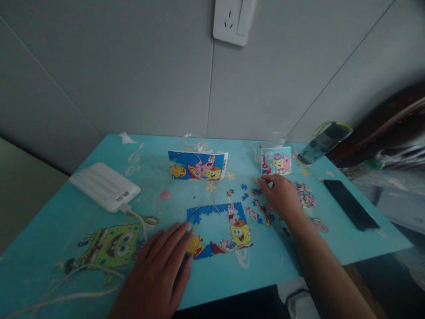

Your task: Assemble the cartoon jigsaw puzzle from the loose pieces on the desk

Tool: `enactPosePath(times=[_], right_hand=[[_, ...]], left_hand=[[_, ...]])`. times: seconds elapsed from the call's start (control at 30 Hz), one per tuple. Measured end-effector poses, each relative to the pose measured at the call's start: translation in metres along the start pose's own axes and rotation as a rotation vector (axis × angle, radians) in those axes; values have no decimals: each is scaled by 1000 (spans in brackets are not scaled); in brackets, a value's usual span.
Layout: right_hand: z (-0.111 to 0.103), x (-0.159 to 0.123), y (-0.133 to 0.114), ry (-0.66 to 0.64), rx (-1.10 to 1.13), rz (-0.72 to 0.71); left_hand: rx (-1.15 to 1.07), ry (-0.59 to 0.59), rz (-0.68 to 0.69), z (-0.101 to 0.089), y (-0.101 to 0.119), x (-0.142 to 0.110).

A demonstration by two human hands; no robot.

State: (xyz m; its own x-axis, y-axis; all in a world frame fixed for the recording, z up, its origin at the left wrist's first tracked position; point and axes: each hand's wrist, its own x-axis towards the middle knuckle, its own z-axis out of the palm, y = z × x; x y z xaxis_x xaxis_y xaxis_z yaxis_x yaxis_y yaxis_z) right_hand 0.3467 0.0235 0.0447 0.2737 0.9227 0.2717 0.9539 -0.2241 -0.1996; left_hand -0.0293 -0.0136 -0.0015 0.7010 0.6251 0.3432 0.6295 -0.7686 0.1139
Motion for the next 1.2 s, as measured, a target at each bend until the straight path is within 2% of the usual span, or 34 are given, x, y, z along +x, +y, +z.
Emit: enactPosePath(times=[0.17, 0.37, 0.6, 0.77, 0.87, 0.97, 1.1, 1.2], right_hand=[[6, 3, 12, -68, -94, 44], [13, 8, 25, -90, -68, 35], [14, 10, 28, -124, 35, 117], [12, 11, 27, -96, 193, 160], [6, 9, 15, -121, 416, 113], [-1, 2, -7, -231, 644, 3], [-3, -15, -39, -392, 739, -152], [-2, -24, -56, -439, 804, -232]], left_hand=[[-19, -23, -33, -3, 4, 3], [-39, -55, -72, -9, 10, 6], [-48, -72, -85, -13, 12, 8], [-59, -77, -96, -13, 13, 8], [-64, -72, -101, -13, 13, 7], [-67, -86, -109, -13, 13, 7], [-66, -98, -112, -14, 13, 8], [-67, -93, -112, -14, 13, 8]])
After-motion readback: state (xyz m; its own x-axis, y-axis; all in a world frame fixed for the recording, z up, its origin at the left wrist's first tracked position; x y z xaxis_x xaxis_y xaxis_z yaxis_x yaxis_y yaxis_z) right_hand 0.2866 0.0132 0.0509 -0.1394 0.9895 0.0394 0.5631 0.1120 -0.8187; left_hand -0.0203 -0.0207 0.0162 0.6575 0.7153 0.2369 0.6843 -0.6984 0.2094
